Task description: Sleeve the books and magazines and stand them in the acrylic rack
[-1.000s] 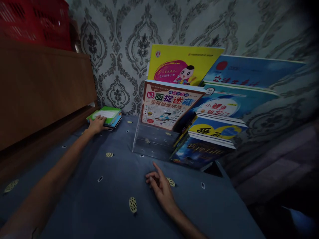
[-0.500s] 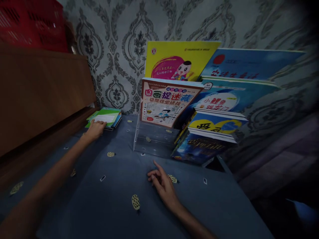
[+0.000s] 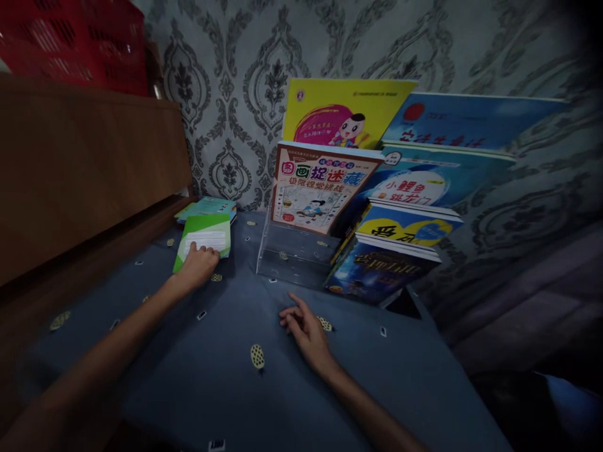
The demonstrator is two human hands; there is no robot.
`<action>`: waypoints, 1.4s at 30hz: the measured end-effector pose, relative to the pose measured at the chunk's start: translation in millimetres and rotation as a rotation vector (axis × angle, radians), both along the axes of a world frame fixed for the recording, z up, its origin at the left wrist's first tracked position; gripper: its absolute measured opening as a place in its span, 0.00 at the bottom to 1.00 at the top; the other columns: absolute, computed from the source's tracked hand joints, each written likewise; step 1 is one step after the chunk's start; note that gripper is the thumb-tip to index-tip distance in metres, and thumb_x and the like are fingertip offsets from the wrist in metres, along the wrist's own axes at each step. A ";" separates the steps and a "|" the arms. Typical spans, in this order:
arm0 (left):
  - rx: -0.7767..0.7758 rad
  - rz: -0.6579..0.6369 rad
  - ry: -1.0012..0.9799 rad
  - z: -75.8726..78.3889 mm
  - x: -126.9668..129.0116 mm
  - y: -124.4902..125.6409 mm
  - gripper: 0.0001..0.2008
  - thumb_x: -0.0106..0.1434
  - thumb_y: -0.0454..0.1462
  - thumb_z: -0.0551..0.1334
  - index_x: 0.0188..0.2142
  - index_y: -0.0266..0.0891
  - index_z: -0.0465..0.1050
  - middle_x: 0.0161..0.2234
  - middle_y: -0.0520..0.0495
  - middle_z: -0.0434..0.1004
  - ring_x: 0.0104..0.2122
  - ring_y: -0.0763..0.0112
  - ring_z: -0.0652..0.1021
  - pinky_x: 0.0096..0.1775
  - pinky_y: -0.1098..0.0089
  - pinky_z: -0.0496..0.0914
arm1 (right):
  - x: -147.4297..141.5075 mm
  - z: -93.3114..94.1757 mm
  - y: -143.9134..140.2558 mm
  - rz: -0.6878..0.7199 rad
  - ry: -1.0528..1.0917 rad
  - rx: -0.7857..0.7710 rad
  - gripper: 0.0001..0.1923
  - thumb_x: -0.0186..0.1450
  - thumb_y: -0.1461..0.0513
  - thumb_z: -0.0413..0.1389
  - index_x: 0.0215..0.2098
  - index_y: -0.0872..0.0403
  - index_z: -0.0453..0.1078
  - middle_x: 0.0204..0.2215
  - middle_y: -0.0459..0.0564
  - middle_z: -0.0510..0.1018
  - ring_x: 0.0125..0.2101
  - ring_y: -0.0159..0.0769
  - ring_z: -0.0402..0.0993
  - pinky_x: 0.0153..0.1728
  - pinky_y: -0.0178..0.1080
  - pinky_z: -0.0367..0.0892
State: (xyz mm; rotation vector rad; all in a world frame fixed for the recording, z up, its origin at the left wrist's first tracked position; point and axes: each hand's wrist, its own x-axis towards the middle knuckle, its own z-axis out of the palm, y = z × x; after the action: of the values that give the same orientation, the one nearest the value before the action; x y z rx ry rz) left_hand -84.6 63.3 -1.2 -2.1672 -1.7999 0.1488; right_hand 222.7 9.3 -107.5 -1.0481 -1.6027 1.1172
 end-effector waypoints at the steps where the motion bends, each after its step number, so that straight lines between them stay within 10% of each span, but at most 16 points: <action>1: -0.018 -0.005 -0.004 0.2 6.0 -6.4 0.17 0.66 0.27 0.51 0.46 0.28 0.76 0.44 0.26 0.81 0.46 0.46 0.81 0.52 0.46 0.64 | -0.1 0.0 0.3 0.001 -0.005 0.004 0.27 0.68 0.53 0.54 0.62 0.52 0.63 0.38 0.51 0.80 0.34 0.37 0.79 0.32 0.39 0.75; 10: -0.206 -0.147 -0.075 -10.1 48.1 -55.9 0.12 0.68 0.39 0.59 0.44 0.34 0.78 0.39 0.33 0.83 0.41 0.50 0.83 0.42 0.58 0.71 | -0.2 4.3 0.3 0.032 -0.022 0.036 0.24 0.68 0.55 0.53 0.61 0.52 0.63 0.38 0.50 0.80 0.34 0.36 0.79 0.34 0.39 0.75; 19: -0.163 0.216 -0.242 -11.3 -8.4 5.8 0.23 0.72 0.46 0.52 0.61 0.39 0.68 0.61 0.32 0.71 0.60 0.47 0.72 0.55 0.51 0.68 | -2.0 3.1 1.0 0.034 -0.001 0.076 0.23 0.67 0.57 0.53 0.60 0.50 0.65 0.37 0.49 0.81 0.32 0.34 0.79 0.30 0.36 0.74; 25: -0.178 0.193 -0.263 -30.3 -28.2 8.0 0.30 0.73 0.52 0.48 0.65 0.39 0.64 0.62 0.32 0.69 0.60 0.48 0.72 0.54 0.54 0.69 | -2.0 4.2 -1.6 0.017 -0.058 0.131 0.23 0.70 0.57 0.51 0.62 0.51 0.63 0.39 0.51 0.81 0.34 0.35 0.79 0.33 0.38 0.75; 32: -0.122 0.082 -0.133 -22.7 8.5 -30.4 0.26 0.71 0.54 0.52 0.54 0.40 0.76 0.48 0.36 0.79 0.47 0.51 0.79 0.43 0.63 0.72 | 4.2 13.5 -9.7 -0.113 -0.251 0.304 0.22 0.71 0.60 0.49 0.62 0.52 0.64 0.48 0.56 0.81 0.47 0.44 0.78 0.49 0.48 0.74; 42: -0.280 -0.124 -0.129 -10.4 81.8 -85.7 0.16 0.71 0.47 0.58 0.40 0.37 0.77 0.39 0.39 0.81 0.38 0.57 0.82 0.35 0.66 0.70 | 15.7 35.8 -38.7 0.055 -0.633 0.621 0.20 0.72 0.66 0.46 0.59 0.54 0.68 0.48 0.59 0.78 0.50 0.48 0.73 0.51 0.52 0.71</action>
State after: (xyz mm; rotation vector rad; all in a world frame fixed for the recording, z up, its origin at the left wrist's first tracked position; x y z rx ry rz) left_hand -2.8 -22.4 -11.6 -2.5287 -1.7979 0.2508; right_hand 238.4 -29.4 -71.6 -0.9705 -2.2805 0.2502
